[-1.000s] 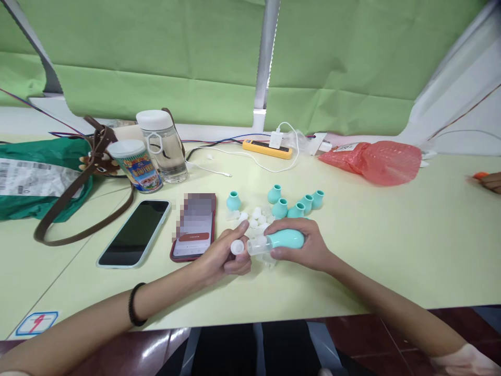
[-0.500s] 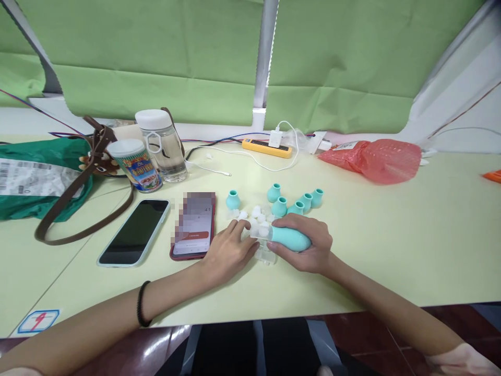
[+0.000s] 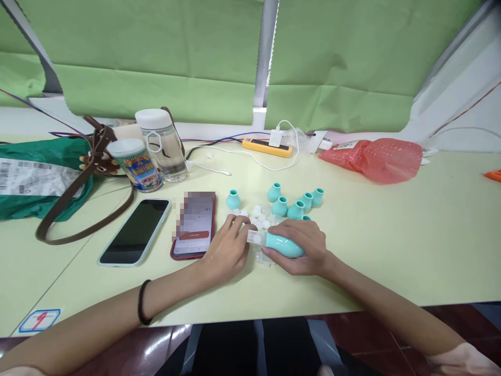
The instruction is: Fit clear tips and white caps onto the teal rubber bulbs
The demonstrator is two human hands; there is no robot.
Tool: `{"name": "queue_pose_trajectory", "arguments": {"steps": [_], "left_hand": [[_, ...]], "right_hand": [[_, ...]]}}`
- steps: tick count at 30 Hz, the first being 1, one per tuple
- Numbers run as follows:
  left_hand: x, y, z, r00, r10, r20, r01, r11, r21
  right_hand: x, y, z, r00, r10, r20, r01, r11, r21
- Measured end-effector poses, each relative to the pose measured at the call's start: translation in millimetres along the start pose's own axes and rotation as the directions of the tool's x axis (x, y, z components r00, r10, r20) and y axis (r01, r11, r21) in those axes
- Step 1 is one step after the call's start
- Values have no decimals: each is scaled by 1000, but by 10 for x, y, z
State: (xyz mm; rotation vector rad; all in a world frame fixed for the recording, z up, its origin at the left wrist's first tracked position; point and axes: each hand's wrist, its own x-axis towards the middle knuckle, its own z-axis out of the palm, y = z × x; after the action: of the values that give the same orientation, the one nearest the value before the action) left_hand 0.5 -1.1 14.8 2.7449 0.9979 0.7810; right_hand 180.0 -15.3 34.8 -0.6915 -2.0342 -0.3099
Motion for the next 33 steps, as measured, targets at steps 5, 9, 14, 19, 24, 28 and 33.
{"name": "queue_pose_trajectory", "arguments": {"steps": [5,9,14,19,24,28,33], "left_hand": [[-44,52,-110,963,80,-259,-146,958,-248],[-64,88,-99,949,192,-252,-257,931,-259],[-53,114,-96,932,267,-243,-338,882,-329],[-61,165,-106,903,337,-266,-416,840,-348],[-71,212,-69,855,391,-341,-495,810,-312],[-99,254,-60,824,444,-353,-547,785,-291],[-144,268,-35,759,569,-316,-634,757,-159]], "right_hand": [[-22,-15,-26,999,-14,35,10,996,89],[-59,-94,-12,990,-47,134,20,980,197],[-52,-182,-14,989,-22,149,-22,957,288],[40,-183,-87,944,58,325,-238,802,548],[68,-161,-108,878,48,476,-387,655,649],[68,-136,-135,811,35,584,-510,531,676],[112,-58,-249,695,-61,716,-681,261,684]]}}
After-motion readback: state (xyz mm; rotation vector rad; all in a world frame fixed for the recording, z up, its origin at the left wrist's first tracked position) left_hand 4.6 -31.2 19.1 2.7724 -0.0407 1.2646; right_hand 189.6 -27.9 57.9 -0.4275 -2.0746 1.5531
